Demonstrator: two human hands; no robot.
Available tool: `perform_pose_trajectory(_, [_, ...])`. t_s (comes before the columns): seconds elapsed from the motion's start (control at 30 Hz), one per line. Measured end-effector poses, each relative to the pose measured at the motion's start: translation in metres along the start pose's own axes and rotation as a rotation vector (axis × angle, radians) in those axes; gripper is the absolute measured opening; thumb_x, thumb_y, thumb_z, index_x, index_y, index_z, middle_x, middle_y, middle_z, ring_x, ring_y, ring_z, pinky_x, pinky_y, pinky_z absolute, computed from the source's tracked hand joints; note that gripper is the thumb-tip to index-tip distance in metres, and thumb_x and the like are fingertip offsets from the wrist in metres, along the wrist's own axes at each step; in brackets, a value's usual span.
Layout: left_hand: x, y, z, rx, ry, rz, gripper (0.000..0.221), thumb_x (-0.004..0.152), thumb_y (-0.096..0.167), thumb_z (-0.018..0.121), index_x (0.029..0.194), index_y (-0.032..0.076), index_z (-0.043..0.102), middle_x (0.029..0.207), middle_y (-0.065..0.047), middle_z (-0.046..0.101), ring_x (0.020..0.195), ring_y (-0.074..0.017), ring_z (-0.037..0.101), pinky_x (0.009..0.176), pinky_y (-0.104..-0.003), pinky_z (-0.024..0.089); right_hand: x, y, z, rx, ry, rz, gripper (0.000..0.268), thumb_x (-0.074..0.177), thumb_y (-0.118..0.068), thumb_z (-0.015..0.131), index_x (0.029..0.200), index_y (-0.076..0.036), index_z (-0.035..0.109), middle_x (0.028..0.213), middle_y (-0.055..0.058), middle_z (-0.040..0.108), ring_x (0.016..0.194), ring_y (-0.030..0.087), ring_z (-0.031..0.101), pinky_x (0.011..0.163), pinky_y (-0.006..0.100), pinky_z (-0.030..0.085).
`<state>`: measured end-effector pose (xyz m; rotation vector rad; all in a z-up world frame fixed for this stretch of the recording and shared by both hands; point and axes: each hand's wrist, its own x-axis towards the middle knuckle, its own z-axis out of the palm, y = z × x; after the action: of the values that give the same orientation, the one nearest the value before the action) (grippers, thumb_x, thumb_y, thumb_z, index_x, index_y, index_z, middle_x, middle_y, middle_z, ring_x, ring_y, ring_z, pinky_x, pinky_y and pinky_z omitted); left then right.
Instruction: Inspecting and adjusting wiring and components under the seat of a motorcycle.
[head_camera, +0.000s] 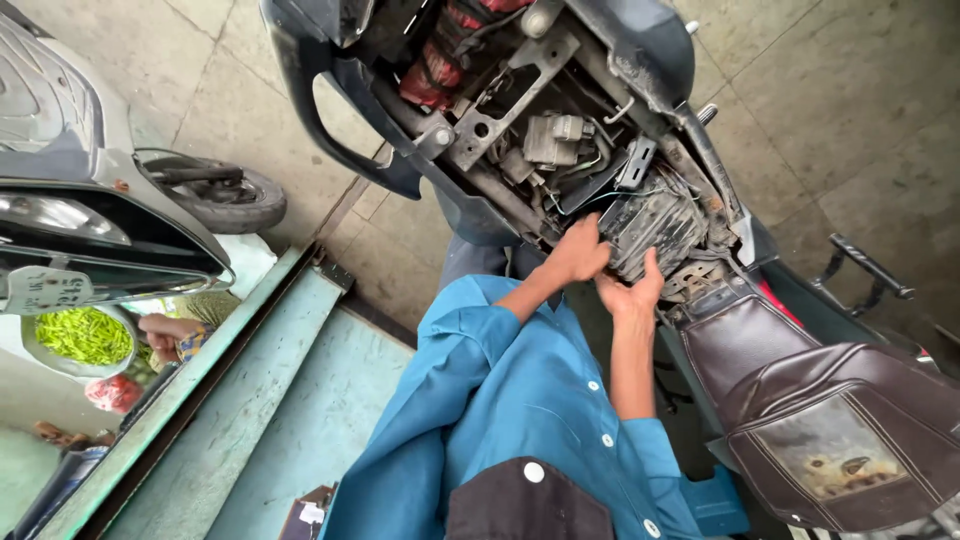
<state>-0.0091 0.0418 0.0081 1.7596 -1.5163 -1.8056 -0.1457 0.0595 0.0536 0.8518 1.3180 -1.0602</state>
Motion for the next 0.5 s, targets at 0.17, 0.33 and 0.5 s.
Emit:
perform_pose_trajectory(0.17, [-0.02, 0.029, -0.009, -0.457, 0.037, -0.096, 0.096, 0.077, 0.02, 0.066, 0.154, -0.008, 0.017, 0.13, -0.038, 0.055, 0.125, -0.0505, 0.055, 0.107, -0.048, 0.044, 0.033, -0.009, -0.031, 0.102, -0.034, -0.007, 0.053, 0.096, -0.041, 0.07, 0.136, -0.007, 0.064, 0.139, 0.011, 0.064, 0.128, 0.03, 0.056, 0.12, 0.047, 0.041])
perform_pose_trajectory(0.33, [-0.031, 0.04, -0.007, -0.339, 0.114, -0.089, 0.095, 0.071, 0.022, 0.072, 0.15, -0.005, 0.027, 0.135, -0.041, 0.05, 0.123, -0.0536, 0.055, 0.105, -0.049, 0.045, 0.019, -0.006, -0.024, 0.013, -0.069, -0.039, 0.055, 0.092, -0.041, 0.066, 0.133, -0.005, 0.065, 0.138, 0.014, 0.066, 0.129, 0.035, 0.058, 0.116, 0.052, 0.042])
perform_pose_trajectory(0.5, [-0.039, 0.048, -0.024, -0.306, 0.117, -0.165, 0.084, 0.073, 0.027, 0.072, 0.144, -0.004, 0.041, 0.131, -0.037, 0.059, 0.123, -0.0511, 0.06, 0.107, -0.048, 0.047, 0.009, 0.0, -0.019, 0.023, -0.03, -0.006, 0.053, 0.091, -0.042, 0.067, 0.132, -0.007, 0.065, 0.138, 0.012, 0.064, 0.127, 0.033, 0.058, 0.115, 0.052, 0.043])
